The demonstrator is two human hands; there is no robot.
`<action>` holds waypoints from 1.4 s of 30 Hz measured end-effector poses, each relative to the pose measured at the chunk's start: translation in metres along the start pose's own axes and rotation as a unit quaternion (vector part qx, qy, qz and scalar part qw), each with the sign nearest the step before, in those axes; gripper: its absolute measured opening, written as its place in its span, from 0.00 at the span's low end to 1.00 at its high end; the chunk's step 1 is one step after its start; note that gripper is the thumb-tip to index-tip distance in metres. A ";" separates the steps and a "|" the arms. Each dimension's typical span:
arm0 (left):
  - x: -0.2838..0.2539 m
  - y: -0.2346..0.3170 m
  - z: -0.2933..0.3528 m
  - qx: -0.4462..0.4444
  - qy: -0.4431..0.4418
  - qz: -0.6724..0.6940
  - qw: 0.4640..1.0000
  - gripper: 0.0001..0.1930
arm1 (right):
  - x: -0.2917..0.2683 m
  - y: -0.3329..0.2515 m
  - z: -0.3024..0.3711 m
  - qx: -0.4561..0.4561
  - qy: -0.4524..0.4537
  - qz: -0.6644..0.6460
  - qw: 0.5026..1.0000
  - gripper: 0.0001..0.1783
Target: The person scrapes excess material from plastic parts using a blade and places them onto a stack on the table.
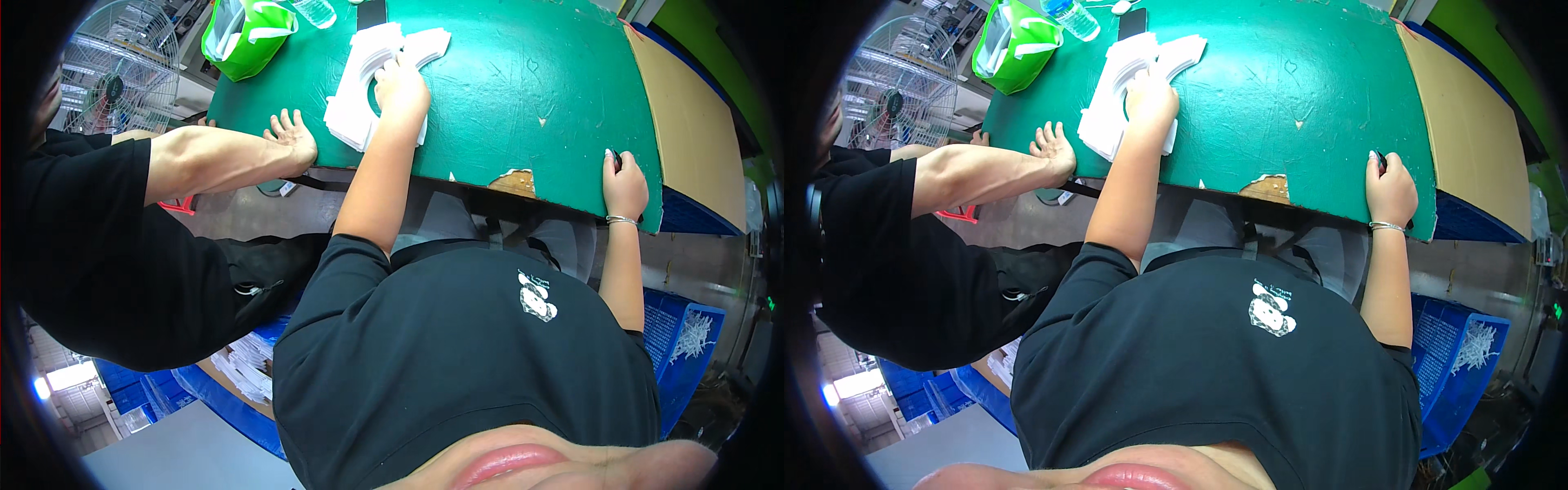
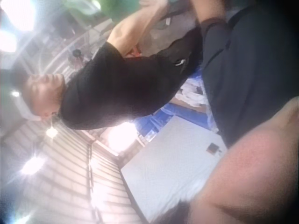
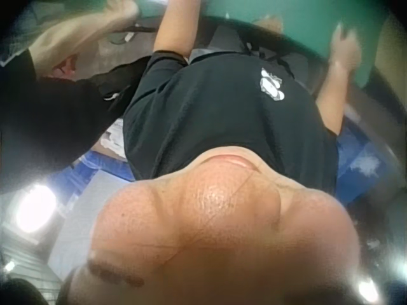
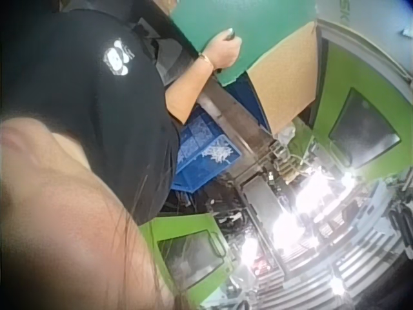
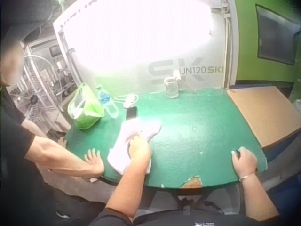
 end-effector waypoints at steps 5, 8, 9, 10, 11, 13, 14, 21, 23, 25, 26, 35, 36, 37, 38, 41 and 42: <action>-0.068 -0.004 0.030 0.083 0.149 0.184 0.968 0.20 | 0.001 0.000 0.001 0.004 0.003 0.010 1.000 0.19; -0.151 -0.012 0.065 0.238 0.168 0.451 0.844 0.16 | 0.003 0.003 0.001 0.011 -0.009 0.022 1.000 0.19; -0.177 -0.023 0.076 0.340 0.271 0.474 0.766 0.09 | 0.003 0.001 -0.001 0.008 -0.008 0.022 1.000 0.19; -0.212 -0.034 0.092 0.391 0.261 0.550 0.691 0.08 | 0.004 0.002 -0.002 0.013 -0.010 0.018 1.000 0.19; -0.229 -0.043 0.114 0.381 0.280 0.610 0.636 0.10 | 0.004 0.002 -0.001 0.015 -0.014 0.016 1.000 0.20; -0.251 -0.067 0.125 0.519 0.188 0.687 0.472 0.05 | 0.006 0.008 0.003 0.013 -0.004 0.024 1.000 0.20; -0.244 -0.060 0.140 0.409 0.215 0.786 0.410 0.06 | 0.006 0.012 0.005 0.007 0.007 0.031 0.999 0.19; -0.279 -0.068 0.156 0.433 0.248 0.809 0.309 0.06 | 0.001 0.000 -0.002 0.019 -0.013 0.012 1.000 0.19; -0.275 -0.066 0.156 0.434 0.232 0.833 0.254 0.06 | 0.001 0.003 0.000 0.025 -0.010 0.015 1.000 0.18; -0.273 -0.063 0.159 0.433 0.217 0.852 0.201 0.06 | 0.002 0.005 0.003 0.021 -0.007 0.021 1.000 0.18; -0.273 -0.063 0.161 0.431 0.211 0.859 0.176 0.06 | 0.004 0.005 0.003 0.020 -0.007 0.022 1.000 0.18; -0.292 -0.073 0.183 0.325 0.068 0.886 0.323 0.10 | 0.006 0.006 0.001 0.025 -0.006 0.016 1.000 0.18; -0.291 -0.072 0.184 0.325 0.067 0.886 0.324 0.10 | 0.007 0.006 0.001 0.020 -0.002 0.013 1.000 0.18; -0.291 -0.071 0.185 0.311 0.103 0.887 0.325 0.11 | 0.006 0.006 0.001 0.023 -0.001 0.014 1.000 0.18; -0.291 -0.070 0.185 0.297 0.138 0.887 0.327 0.11 | 0.005 0.007 0.002 0.026 -0.001 0.014 1.000 0.18; -0.283 -0.074 0.165 0.455 0.277 0.838 0.124 0.02 | 0.003 0.001 -0.001 0.018 -0.003 0.012 1.000 0.18; -0.279 -0.074 0.160 0.456 0.276 0.837 0.124 0.02 | 0.003 0.002 -0.001 0.018 -0.005 0.014 1.000 0.18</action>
Point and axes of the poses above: each hand's wrist, its own z-axis away from the middle knuckle, its own x-axis out of the palm, y = z × x, the point moved 2 cm from there along -z, towards the middle knuckle, and after that the axes turned 15 degrees about -z, right-handed, at the moved point
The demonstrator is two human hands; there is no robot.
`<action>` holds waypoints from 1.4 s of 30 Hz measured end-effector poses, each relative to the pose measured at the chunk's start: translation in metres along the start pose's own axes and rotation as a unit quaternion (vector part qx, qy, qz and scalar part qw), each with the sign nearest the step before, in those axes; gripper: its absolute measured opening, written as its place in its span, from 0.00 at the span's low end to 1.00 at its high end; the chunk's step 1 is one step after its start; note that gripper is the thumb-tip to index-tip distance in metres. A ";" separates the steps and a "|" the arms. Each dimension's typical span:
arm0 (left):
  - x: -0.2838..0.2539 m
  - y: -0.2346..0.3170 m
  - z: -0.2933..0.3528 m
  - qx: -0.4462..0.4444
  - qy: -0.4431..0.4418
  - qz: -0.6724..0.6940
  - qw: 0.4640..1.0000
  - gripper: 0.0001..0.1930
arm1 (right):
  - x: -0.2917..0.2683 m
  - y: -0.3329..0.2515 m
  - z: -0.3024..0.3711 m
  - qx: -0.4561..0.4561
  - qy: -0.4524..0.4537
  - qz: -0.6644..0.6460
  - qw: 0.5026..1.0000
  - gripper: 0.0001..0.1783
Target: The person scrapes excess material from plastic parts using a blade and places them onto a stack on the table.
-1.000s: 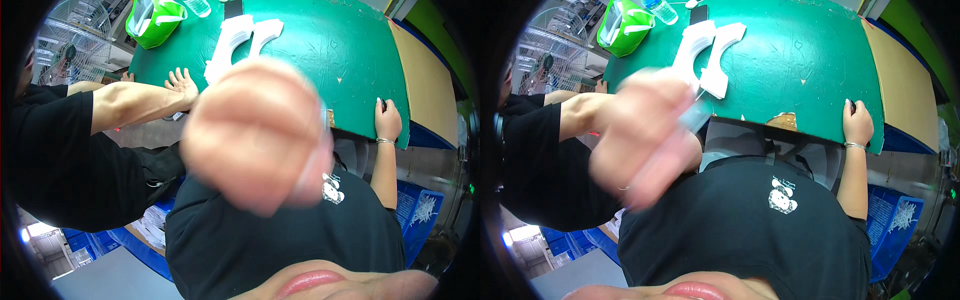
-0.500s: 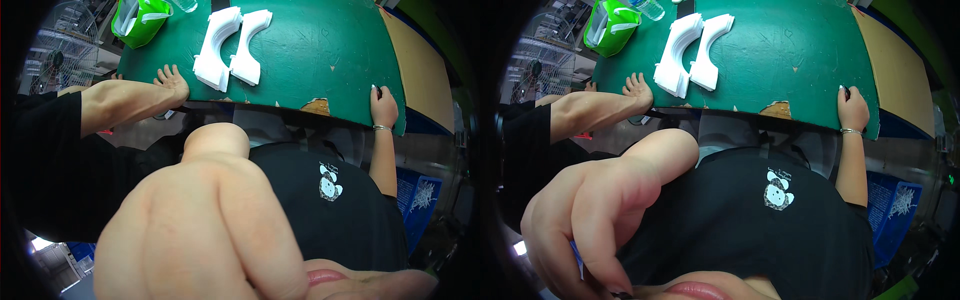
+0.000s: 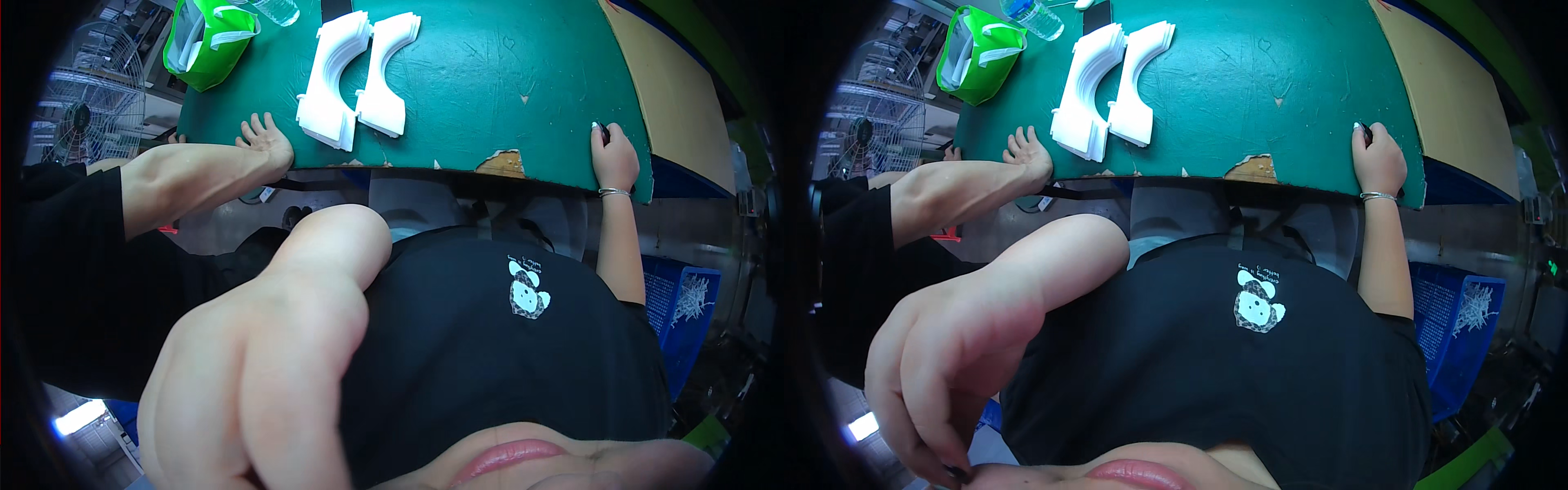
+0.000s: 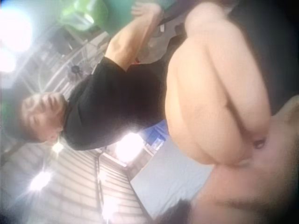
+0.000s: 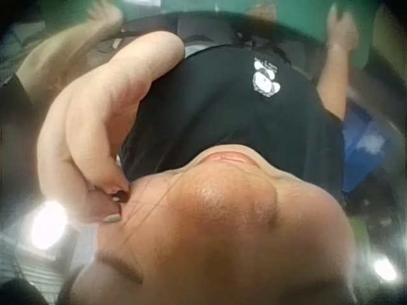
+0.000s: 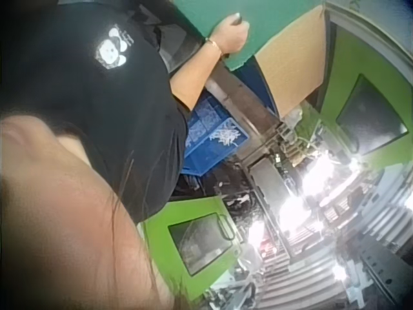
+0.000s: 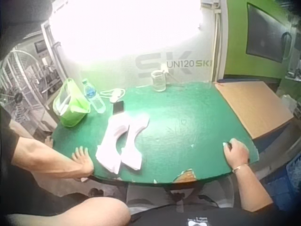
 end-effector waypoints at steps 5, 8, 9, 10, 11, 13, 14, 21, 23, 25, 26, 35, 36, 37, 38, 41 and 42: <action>-0.016 -0.002 0.003 -0.076 -0.173 0.186 0.964 0.06 | -0.002 0.002 0.003 -0.005 0.008 -0.003 1.000 0.18; -0.026 0.002 0.008 -0.122 -0.279 0.277 0.911 0.08 | -0.002 -0.001 0.003 -0.013 0.009 -0.010 1.000 0.18; -0.032 -0.001 0.018 -0.142 -0.281 0.281 0.907 0.17 | -0.002 -0.002 0.003 -0.014 0.004 -0.009 1.000 0.18; -0.035 -0.013 0.031 -0.170 -0.258 0.270 0.912 0.12 | -0.001 -0.003 0.003 -0.021 0.004 -0.013 1.000 0.18; -0.052 -0.048 0.062 -0.157 -0.227 0.281 0.919 0.13 | -0.001 0.015 0.009 0.005 0.017 0.005 1.000 0.18; -0.082 -0.075 0.108 -0.282 -0.178 0.157 0.930 0.11 | -0.002 0.002 0.005 -0.007 0.007 -0.002 1.000 0.18; -0.093 -0.082 0.131 -0.403 -0.090 0.032 0.910 0.12 | -0.003 -0.003 0.003 -0.011 0.008 -0.007 1.000 0.18; -0.113 -0.117 0.234 -0.585 -0.107 -0.359 0.719 0.10 | -0.002 0.000 0.002 -0.009 0.008 0.002 1.000 0.18; -0.111 -0.114 0.234 -0.559 -0.137 -0.377 0.726 0.10 | -0.002 0.000 0.006 -0.014 0.009 0.000 1.000 0.18; -0.109 -0.116 0.229 -0.497 -0.192 -0.415 0.738 0.09 | -0.002 -0.001 0.004 -0.011 0.008 -0.006 1.000 0.18; -0.108 -0.118 0.229 -0.496 -0.192 -0.415 0.739 0.09 | -0.002 -0.001 0.003 -0.011 0.009 -0.005 1.000 0.18; -0.103 -0.119 0.232 -0.474 -0.197 -0.453 0.729 0.09 | 0.000 0.002 0.006 -0.021 0.020 -0.010 1.000 0.17; -0.106 -0.121 0.232 -0.461 -0.194 -0.470 0.727 0.10 | 0.001 0.002 0.005 -0.029 0.028 -0.014 0.999 0.16; -0.106 -0.121 0.232 -0.447 -0.191 -0.487 0.726 0.11 | 0.001 0.002 0.005 -0.036 0.035 -0.018 0.999 0.16; -0.106 -0.119 0.233 -0.449 -0.190 -0.483 0.728 0.11 | 0.000 0.002 0.007 -0.034 0.035 -0.014 0.999 0.16; -0.110 -0.120 0.232 -0.492 -0.167 -0.481 0.706 0.15 | 0.001 0.001 0.005 -0.029 0.025 -0.008 0.999 0.16; -0.109 -0.120 0.231 -0.493 -0.167 -0.479 0.707 0.15 | 0.001 0.001 0.005 -0.027 0.025 -0.006 0.999 0.16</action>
Point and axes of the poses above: each hand's wrist, its own z-axis away from the middle knuckle, its own x-axis out of the palm, y = z × x, the point moved 2 cm from there along -z, towards the middle knuckle, and after that the axes turned 15 degrees about -z, right-handed, at the moved point
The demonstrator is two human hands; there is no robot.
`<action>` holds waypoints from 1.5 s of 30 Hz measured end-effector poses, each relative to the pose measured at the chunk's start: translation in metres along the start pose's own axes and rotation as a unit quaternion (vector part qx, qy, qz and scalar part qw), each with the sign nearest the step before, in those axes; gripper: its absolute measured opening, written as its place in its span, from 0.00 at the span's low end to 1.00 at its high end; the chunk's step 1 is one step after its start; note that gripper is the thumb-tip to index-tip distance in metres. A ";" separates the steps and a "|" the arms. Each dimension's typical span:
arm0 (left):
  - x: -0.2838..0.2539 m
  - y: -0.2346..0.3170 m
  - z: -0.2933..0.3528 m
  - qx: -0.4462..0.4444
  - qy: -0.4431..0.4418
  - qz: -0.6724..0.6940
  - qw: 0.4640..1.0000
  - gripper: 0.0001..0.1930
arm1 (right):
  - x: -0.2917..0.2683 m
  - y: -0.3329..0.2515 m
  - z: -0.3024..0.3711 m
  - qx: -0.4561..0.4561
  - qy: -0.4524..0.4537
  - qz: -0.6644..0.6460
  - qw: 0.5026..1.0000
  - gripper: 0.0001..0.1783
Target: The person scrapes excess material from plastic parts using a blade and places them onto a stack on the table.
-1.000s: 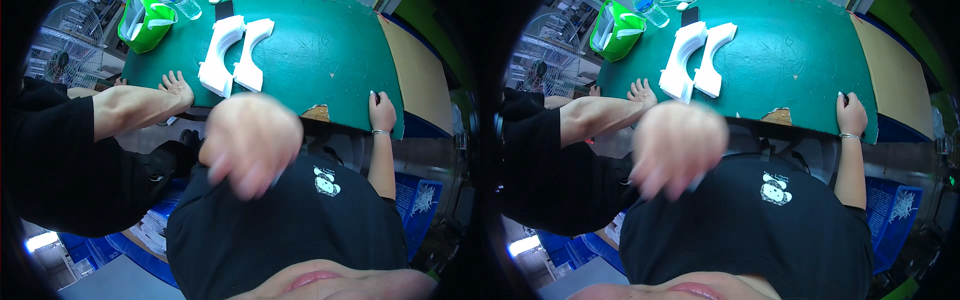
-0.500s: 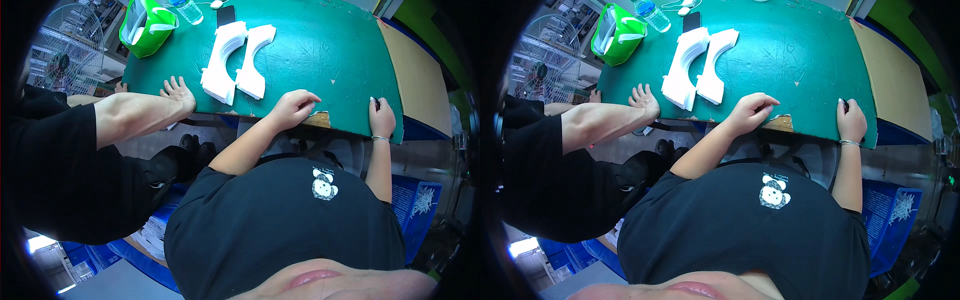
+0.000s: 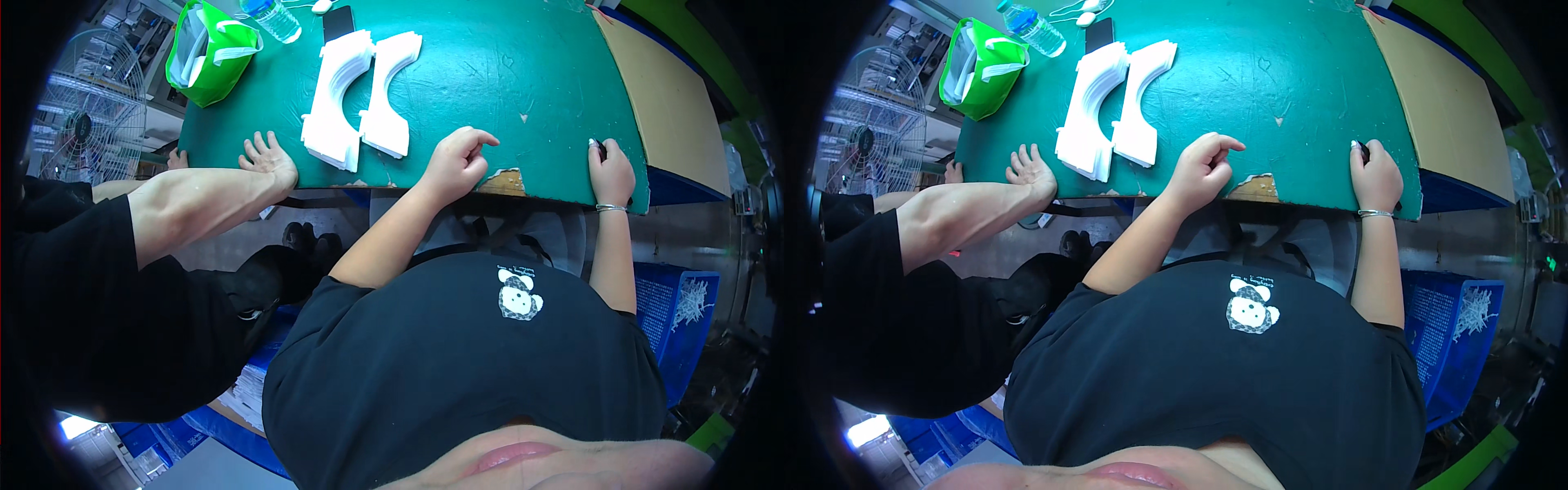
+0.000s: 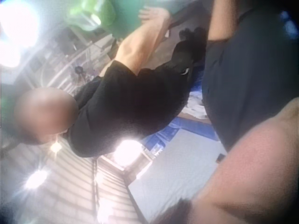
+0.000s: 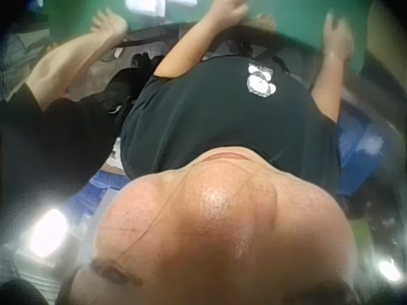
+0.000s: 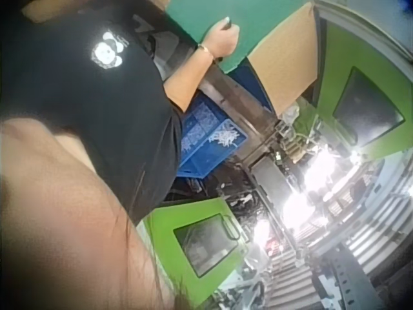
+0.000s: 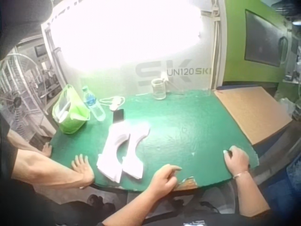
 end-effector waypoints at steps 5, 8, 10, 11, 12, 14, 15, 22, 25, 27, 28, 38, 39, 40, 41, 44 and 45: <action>0.002 0.000 -0.002 -0.007 0.007 -0.006 1.000 0.15 | 0.000 0.002 0.000 -0.006 0.005 -0.005 1.000 0.16; 0.003 -0.001 -0.002 -0.003 0.000 -0.018 1.000 0.14 | 0.001 0.004 0.000 -0.012 0.008 -0.008 1.000 0.16; 0.003 0.001 -0.003 -0.002 0.001 -0.019 1.000 0.14 | 0.001 0.004 0.000 -0.015 0.009 -0.009 1.000 0.16; 0.003 0.002 -0.003 -0.001 0.003 -0.020 1.000 0.14 | 0.000 0.003 0.000 -0.018 0.010 -0.008 1.000 0.15; 0.003 0.002 -0.003 -0.001 0.003 -0.022 1.000 0.14 | 0.000 0.003 0.000 -0.018 0.010 -0.010 1.000 0.15; 0.002 0.003 -0.003 -0.002 -0.001 -0.024 1.000 0.13 | -0.001 0.001 0.000 -0.006 0.000 -0.008 1.000 0.15; 0.003 0.002 -0.003 -0.002 -0.001 -0.026 1.000 0.13 | -0.001 0.001 0.000 -0.006 0.000 -0.010 1.000 0.15; 0.003 0.001 -0.002 -0.005 -0.008 -0.022 1.000 0.13 | -0.001 0.001 0.000 -0.009 -0.004 -0.012 1.000 0.16; 0.003 0.001 -0.002 -0.004 -0.005 -0.020 1.000 0.13 | 0.000 0.001 0.001 -0.006 -0.004 -0.010 1.000 0.16; 0.003 0.001 -0.002 -0.004 -0.006 -0.019 1.000 0.13 | 0.000 0.002 0.001 -0.001 -0.004 -0.007 1.000 0.16; 0.003 0.001 -0.002 -0.002 -0.006 -0.017 1.000 0.13 | 0.000 0.003 0.000 -0.002 -0.004 -0.008 1.000 0.16; 0.002 0.002 -0.003 -0.001 -0.011 -0.013 1.000 0.13 | -0.001 0.002 0.000 -0.007 -0.004 -0.006 1.000 0.16; 0.002 0.003 -0.003 -0.001 -0.011 -0.014 1.000 0.13 | 0.000 0.002 0.000 -0.008 -0.004 -0.007 1.000 0.16; 0.002 0.003 -0.003 0.000 -0.011 -0.014 1.000 0.13 | 0.000 0.003 0.000 -0.011 -0.001 -0.006 1.000 0.16; 0.002 0.003 -0.003 0.002 -0.011 -0.015 1.000 0.13 | 0.000 0.004 0.000 -0.014 0.002 -0.005 1.000 0.16; 0.001 0.003 -0.002 -0.003 -0.014 -0.014 1.000 0.13 | 0.001 0.004 0.000 -0.012 0.000 -0.011 1.000 0.16; 0.001 0.003 -0.002 -0.004 -0.014 -0.015 1.000 0.13 | 0.000 0.004 0.000 -0.012 0.000 -0.011 1.000 0.16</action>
Point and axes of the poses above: each hand's wrist, its own z-axis away from the middle knuckle, its own x-axis out of the palm, y = z × x, the point moved 2 cm from there along -z, towards the middle knuckle, and after that the axes turned 15 degrees about -z, right-handed, at the moved point
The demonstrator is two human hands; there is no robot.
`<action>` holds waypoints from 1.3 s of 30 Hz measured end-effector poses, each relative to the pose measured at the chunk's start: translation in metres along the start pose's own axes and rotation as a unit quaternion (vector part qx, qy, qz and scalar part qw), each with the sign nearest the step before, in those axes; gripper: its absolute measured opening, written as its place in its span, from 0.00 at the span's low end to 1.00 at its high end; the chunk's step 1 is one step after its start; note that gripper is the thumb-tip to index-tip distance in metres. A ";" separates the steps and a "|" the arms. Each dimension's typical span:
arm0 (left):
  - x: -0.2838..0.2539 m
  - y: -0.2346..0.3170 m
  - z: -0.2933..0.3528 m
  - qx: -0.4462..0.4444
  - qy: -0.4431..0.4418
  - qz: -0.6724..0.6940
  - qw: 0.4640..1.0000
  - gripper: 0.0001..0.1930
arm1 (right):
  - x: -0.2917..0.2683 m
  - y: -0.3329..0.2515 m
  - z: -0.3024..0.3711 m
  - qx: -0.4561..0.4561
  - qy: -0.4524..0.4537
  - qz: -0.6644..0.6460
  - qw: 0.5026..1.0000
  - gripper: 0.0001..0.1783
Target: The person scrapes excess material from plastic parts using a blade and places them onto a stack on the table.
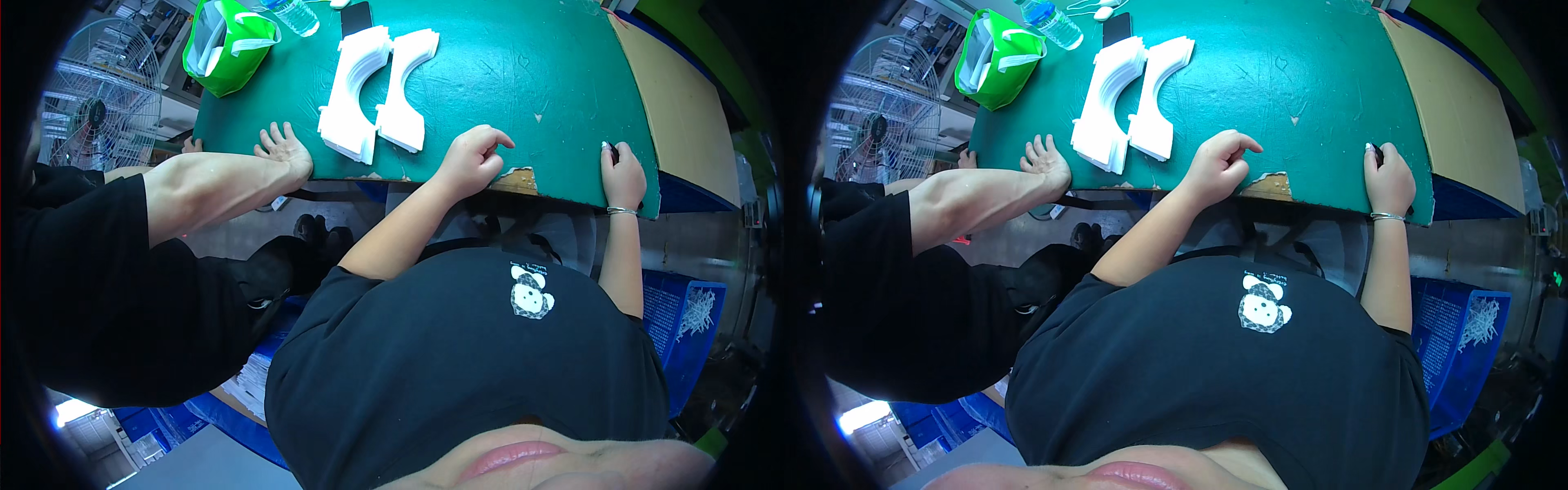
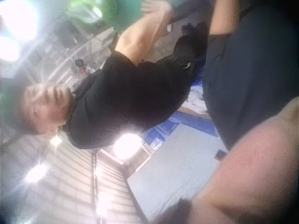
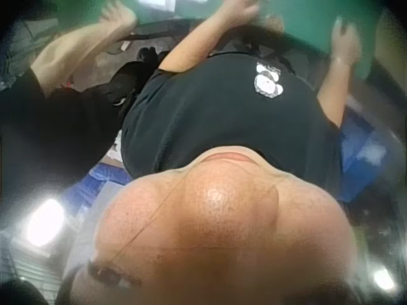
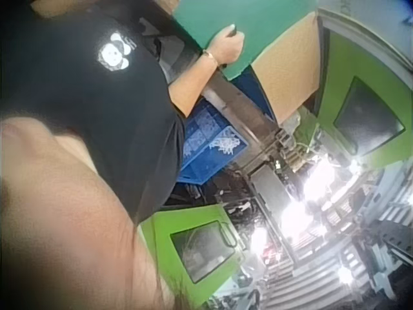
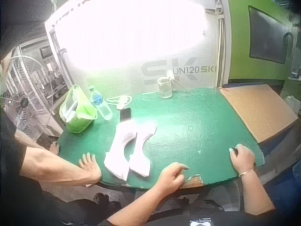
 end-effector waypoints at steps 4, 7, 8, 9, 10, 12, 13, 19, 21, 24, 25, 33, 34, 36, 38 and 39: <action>0.000 0.000 0.000 0.001 0.002 -0.005 1.000 0.13 | 0.000 0.000 0.000 0.000 -0.001 -0.003 1.000 0.16; 0.000 -0.001 -0.001 0.001 0.002 -0.008 1.000 0.13 | -0.001 -0.001 0.000 0.002 0.000 -0.003 1.000 0.16; 0.000 -0.001 -0.001 0.004 0.004 -0.009 1.000 0.13 | -0.001 -0.001 0.000 0.004 0.000 0.000 1.000 0.16; 0.000 -0.001 -0.001 0.004 0.004 -0.009 1.000 0.13 | -0.001 -0.001 0.000 0.003 0.000 0.000 1.000 0.16; 0.000 -0.002 -0.001 0.008 0.006 -0.008 1.000 0.13 | -0.001 -0.001 0.000 0.002 0.000 0.000 1.000 0.17; 0.001 -0.002 -0.001 0.011 0.008 -0.007 1.000 0.13 | -0.001 -0.001 0.000 0.001 0.000 0.000 1.000 0.17; 0.001 -0.002 -0.001 0.012 0.009 -0.010 1.000 0.13 | -0.001 -0.002 0.000 0.005 -0.003 0.002 1.000 0.17; 0.003 -0.003 0.002 0.015 0.025 -0.022 0.999 0.12 | -0.003 -0.002 0.000 0.003 -0.012 -0.011 1.000 0.18; 0.003 -0.002 0.002 0.019 0.026 -0.022 0.999 0.12 | -0.003 0.004 0.001 0.002 -0.010 -0.023 1.000 0.18; 0.004 -0.002 0.000 0.019 0.021 -0.011 1.000 0.12 | 0.001 0.014 0.004 -0.014 0.013 -0.032 0.999 0.18; 0.005 -0.002 0.000 0.020 0.026 -0.008 0.999 0.12 | 0.003 0.017 0.004 -0.043 0.039 -0.044 0.997 0.17; 0.004 -0.004 -0.001 0.027 0.014 -0.005 1.000 0.14 | 0.003 0.017 -0.004 -0.059 0.075 -0.073 0.993 0.14; 0.004 -0.003 -0.001 0.026 0.014 -0.012 0.999 0.14 | 0.002 0.016 -0.004 -0.053 0.072 -0.072 0.993 0.14; 0.006 -0.003 -0.002 0.026 0.013 -0.018 0.999 0.14 | 0.000 0.015 -0.003 -0.042 0.071 -0.063 0.995 0.14; 0.006 -0.003 -0.002 0.027 0.018 -0.018 0.999 0.14 | -0.003 0.008 -0.002 -0.034 0.069 -0.056 0.995 0.15; 0.006 -0.003 -0.001 0.026 0.017 -0.017 0.999 0.14 | -0.007 0.002 -0.002 -0.014 0.046 -0.027 0.998 0.17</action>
Point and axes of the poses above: each hand's wrist, its own z-axis away from the middle knuckle, its own x-axis out of the palm, y = z × x, the point moved 2 cm from there along -z, towards the middle knuckle, and after that the axes turned 15 degrees about -z, right-handed, at the moved point
